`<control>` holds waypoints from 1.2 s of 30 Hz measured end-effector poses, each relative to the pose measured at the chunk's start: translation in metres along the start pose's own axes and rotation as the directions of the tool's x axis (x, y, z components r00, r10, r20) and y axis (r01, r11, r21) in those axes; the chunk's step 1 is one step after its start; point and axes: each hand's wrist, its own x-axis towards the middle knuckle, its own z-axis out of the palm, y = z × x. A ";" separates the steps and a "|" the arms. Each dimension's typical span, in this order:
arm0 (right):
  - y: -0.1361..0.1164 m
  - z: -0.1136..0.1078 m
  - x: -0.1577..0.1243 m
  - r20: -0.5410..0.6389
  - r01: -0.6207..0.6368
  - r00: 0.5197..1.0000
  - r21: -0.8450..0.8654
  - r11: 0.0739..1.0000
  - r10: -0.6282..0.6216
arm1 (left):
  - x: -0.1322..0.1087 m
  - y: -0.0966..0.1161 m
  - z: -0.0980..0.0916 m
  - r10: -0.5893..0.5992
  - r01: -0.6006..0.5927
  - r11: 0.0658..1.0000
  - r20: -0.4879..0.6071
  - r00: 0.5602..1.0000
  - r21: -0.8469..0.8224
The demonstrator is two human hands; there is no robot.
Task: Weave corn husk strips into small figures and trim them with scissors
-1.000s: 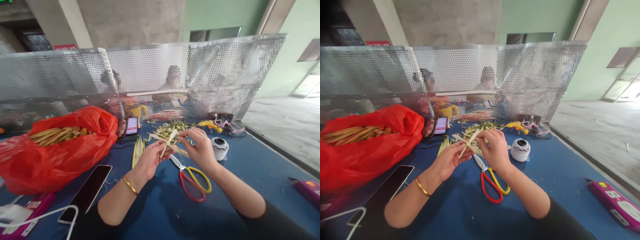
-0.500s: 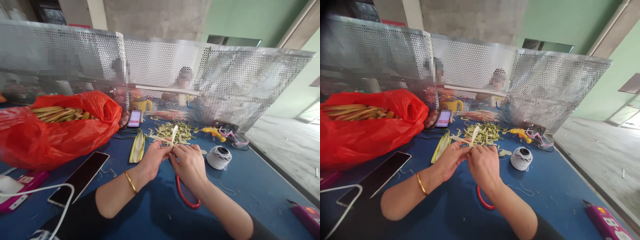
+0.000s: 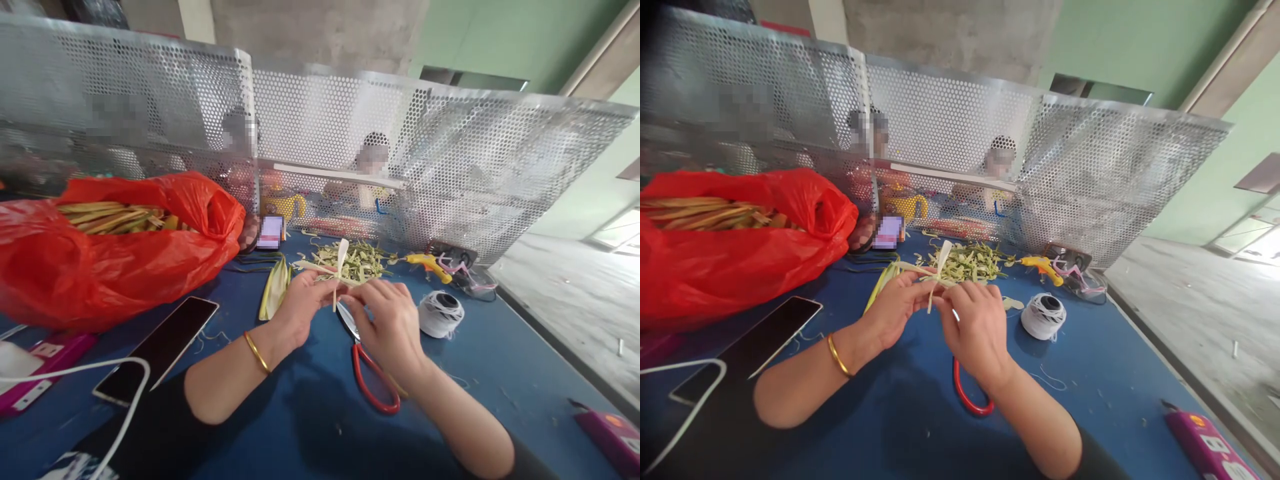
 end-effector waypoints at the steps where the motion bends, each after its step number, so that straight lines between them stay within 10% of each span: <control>1: 0.003 -0.002 0.002 -0.031 -0.024 0.999 -0.008 1.000 0.024 | 0.000 0.002 0.000 -0.002 0.002 1.000 0.003 1.000 0.007; 17: 0.029 0.004 0.009 0.332 -0.306 0.923 0.333 0.892 0.193 | 0.003 -0.003 -0.001 0.028 -0.002 0.966 -0.099 0.995 0.258; 29: 0.045 0.012 0.016 0.307 -0.588 0.766 0.690 0.422 0.564 | 0.008 0.006 -0.010 -0.077 0.077 0.976 -0.006 0.997 0.203; 36: 0.032 0.023 0.016 0.492 -0.582 0.571 0.807 -0.099 0.657 | 0.005 -0.001 -0.005 0.031 -0.019 0.983 -0.065 0.997 0.180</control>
